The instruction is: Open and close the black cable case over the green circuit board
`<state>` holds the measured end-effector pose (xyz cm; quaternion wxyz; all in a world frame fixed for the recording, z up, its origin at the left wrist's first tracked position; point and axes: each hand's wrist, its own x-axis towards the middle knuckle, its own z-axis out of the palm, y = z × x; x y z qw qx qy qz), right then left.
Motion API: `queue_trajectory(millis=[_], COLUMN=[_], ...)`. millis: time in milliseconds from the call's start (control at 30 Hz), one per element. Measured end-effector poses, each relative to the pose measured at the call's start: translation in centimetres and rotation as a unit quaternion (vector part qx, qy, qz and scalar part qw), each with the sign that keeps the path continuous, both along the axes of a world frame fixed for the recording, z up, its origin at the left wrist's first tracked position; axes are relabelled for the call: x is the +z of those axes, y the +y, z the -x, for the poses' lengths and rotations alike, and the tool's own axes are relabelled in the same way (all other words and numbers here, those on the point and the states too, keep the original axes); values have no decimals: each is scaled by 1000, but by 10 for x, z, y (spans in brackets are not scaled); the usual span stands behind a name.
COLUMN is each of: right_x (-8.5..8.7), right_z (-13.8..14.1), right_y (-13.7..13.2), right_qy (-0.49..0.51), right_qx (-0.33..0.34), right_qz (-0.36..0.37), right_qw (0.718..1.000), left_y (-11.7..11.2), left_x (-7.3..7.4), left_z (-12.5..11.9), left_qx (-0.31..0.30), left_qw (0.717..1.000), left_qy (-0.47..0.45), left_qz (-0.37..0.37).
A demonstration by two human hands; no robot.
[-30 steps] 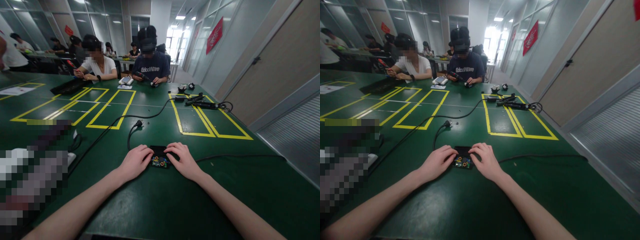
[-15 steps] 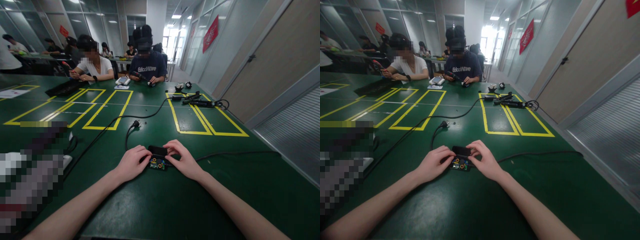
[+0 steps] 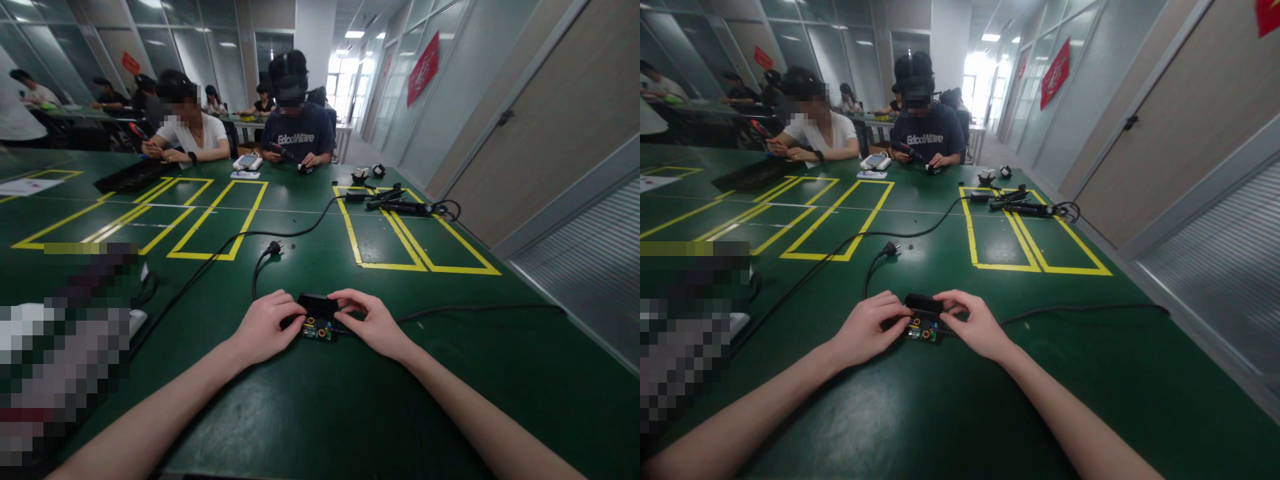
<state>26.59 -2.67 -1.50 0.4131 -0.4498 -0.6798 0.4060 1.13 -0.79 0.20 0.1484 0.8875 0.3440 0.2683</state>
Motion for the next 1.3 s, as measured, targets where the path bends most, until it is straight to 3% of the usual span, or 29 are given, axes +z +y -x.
queue_trajectory(millis=[533,700,833,1033,1300], right_x=[6,14,15,20,21], right_z=[-1,-1,-4,-6,-1], right_y=[-2,-3,-3,-4,-7], right_qy=[-4,-20,-29,-45,-69], right_qx=[36,67,77,111,108], right_qz=[11,4,-12,-79,-109], right_qw=[999,998,997,990,986], left_y=[-5,-7,-6,-6,-6], left_x=[5,7,9,10,2], left_z=[-2,-3,0,-1,-3], left_qx=[4,44,77,-62,-70], left_qw=[1000,996,994,995,994], left_qy=[-8,-61,-77,16,48], left_qz=[-21,-41,-15,73,67])
